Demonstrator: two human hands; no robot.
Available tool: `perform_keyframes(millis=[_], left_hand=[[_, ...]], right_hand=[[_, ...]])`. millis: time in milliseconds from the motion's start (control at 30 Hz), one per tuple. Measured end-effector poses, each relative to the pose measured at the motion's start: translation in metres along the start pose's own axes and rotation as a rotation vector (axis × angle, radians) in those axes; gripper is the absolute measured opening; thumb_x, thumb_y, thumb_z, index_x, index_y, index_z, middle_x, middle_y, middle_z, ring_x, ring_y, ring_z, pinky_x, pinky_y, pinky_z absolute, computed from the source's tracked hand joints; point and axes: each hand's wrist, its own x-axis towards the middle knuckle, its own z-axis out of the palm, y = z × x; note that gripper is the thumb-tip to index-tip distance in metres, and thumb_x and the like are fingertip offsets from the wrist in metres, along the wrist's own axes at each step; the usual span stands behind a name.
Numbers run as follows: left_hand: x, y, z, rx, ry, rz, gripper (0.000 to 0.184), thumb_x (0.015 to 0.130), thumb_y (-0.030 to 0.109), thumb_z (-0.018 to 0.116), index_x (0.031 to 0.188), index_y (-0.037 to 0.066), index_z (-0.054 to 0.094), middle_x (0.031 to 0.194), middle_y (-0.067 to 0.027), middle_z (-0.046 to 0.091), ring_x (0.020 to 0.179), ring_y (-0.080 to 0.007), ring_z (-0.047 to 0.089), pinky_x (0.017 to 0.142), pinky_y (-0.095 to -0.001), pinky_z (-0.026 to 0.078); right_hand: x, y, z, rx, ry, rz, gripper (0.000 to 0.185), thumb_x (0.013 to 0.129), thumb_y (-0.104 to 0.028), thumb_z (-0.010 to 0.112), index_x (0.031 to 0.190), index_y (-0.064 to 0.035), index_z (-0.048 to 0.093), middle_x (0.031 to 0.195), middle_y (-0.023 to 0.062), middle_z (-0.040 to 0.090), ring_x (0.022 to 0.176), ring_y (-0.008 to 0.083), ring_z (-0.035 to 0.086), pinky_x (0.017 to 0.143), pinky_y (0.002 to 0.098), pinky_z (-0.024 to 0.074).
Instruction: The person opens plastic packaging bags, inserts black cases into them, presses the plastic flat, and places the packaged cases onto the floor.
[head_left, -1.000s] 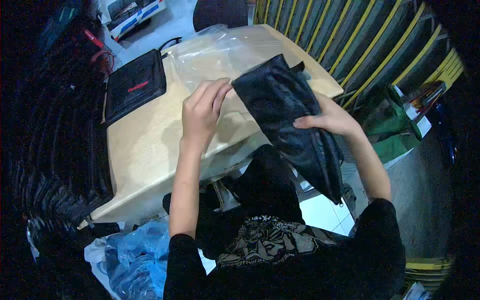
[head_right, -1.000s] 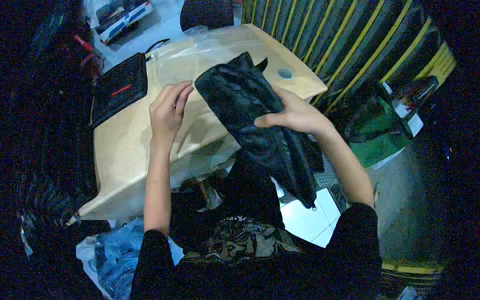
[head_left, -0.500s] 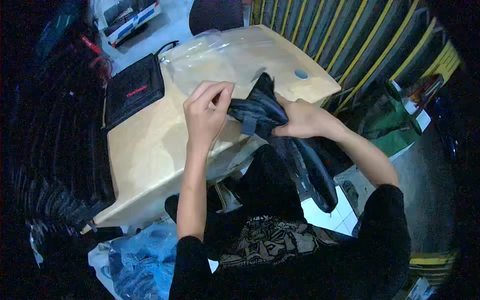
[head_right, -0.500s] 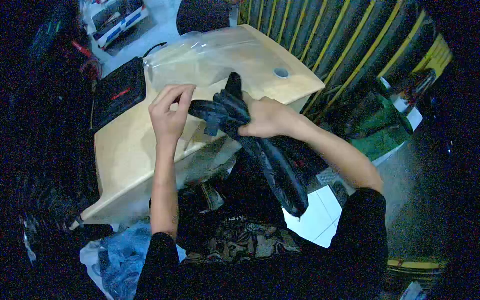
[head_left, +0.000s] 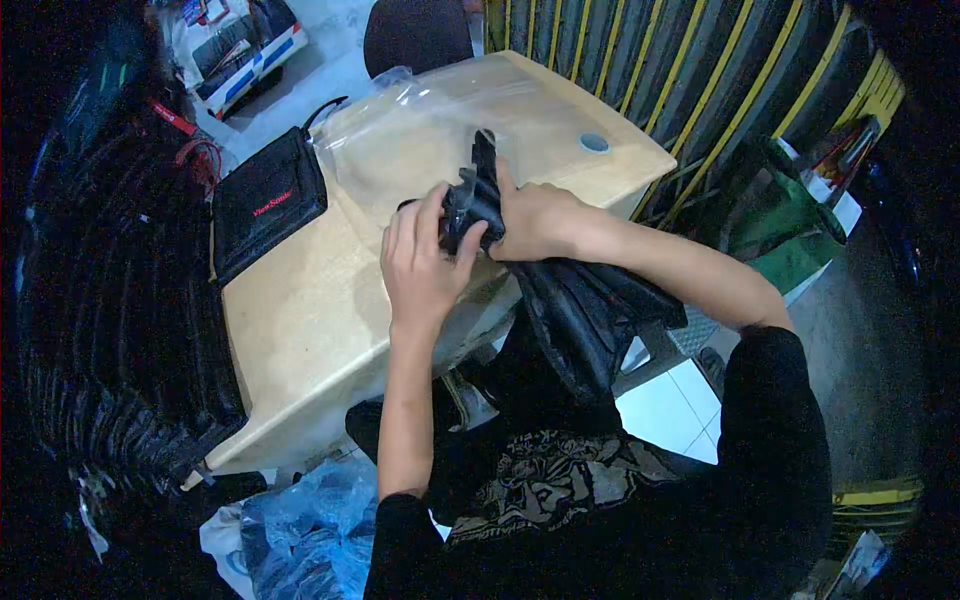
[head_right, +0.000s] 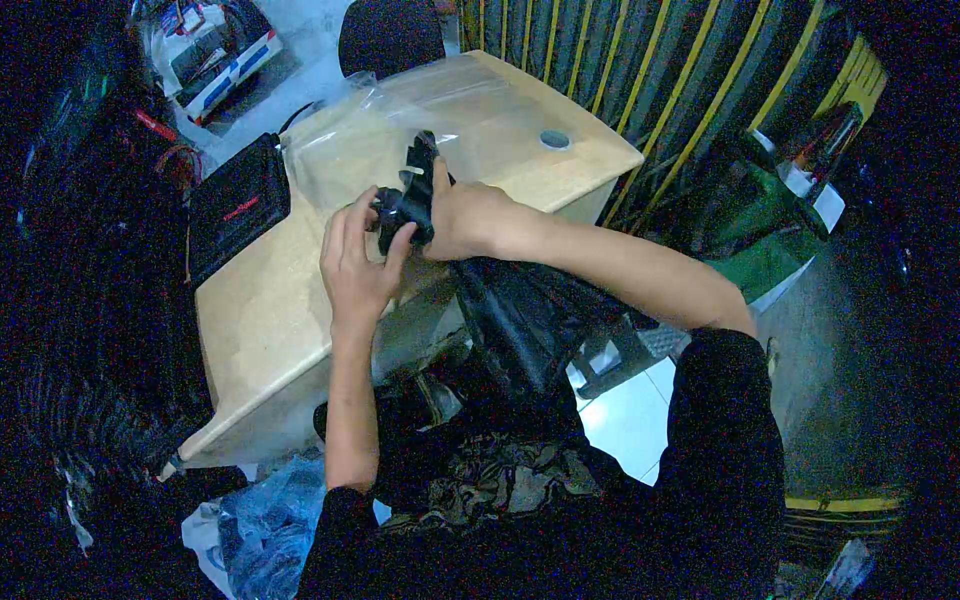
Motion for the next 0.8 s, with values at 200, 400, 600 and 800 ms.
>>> perform_keyframes(millis=[200, 400, 600, 800], left_hand=[[0.024, 0.0, 0.005, 0.203, -0.005, 0.051, 0.026, 0.078, 0.01, 0.067, 0.104, 0.005, 0.063, 0.096, -0.0106, 0.057, 0.092, -0.0287, 0.056, 0.077, -0.0394, 0.044], [0.036, 0.005, 0.009, 0.114, 0.212, 0.055, 0.014, 0.082, 0.005, 0.067, 0.095, 0.007, 0.069, 0.078, -0.0072, 0.06, 0.063, -0.0211, 0.06, 0.055, -0.0306, 0.049], [0.018, 0.001, 0.007, 0.171, 0.156, 0.128, 0.018, 0.08, 0.011, 0.069, 0.098, 0.011, 0.069, 0.07, -0.0041, 0.054, 0.056, -0.0216, 0.057, 0.053, -0.0328, 0.048], [-0.012, -0.006, 0.007, 0.07, 0.085, 0.01, 0.02, 0.081, 0.008, 0.068, 0.101, 0.008, 0.068, 0.077, -0.0076, 0.056, 0.061, -0.0224, 0.058, 0.056, -0.0341, 0.049]], right_hand=[[-0.009, -0.006, -0.015, 0.033, -0.117, -0.034, 0.11, 0.071, -0.035, 0.067, 0.143, 0.0107, -0.002, 0.091, 0.0308, 0.064, 0.084, 0.0427, 0.064, 0.078, 0.0444, 0.0516], [-0.002, 0.002, -0.006, 0.026, -0.025, -0.048, 0.108, 0.072, -0.035, 0.068, 0.146, 0.0044, 0.0, 0.083, 0.0319, 0.063, 0.078, 0.0455, 0.063, 0.076, 0.0458, 0.0511], [0.017, 0.007, -0.007, -0.005, -0.048, 0.004, 0.12, 0.069, -0.058, 0.067, 0.14, 0.0158, 0.005, 0.093, 0.0361, 0.061, 0.09, 0.0457, 0.062, 0.084, 0.043, 0.0493], [0.039, 0.035, 0.001, 0.207, 0.112, -0.113, 0.128, 0.073, -0.08, 0.049, 0.136, 0.0224, 0.006, 0.114, 0.0391, 0.054, 0.115, 0.0435, 0.052, 0.097, 0.0377, 0.043]])
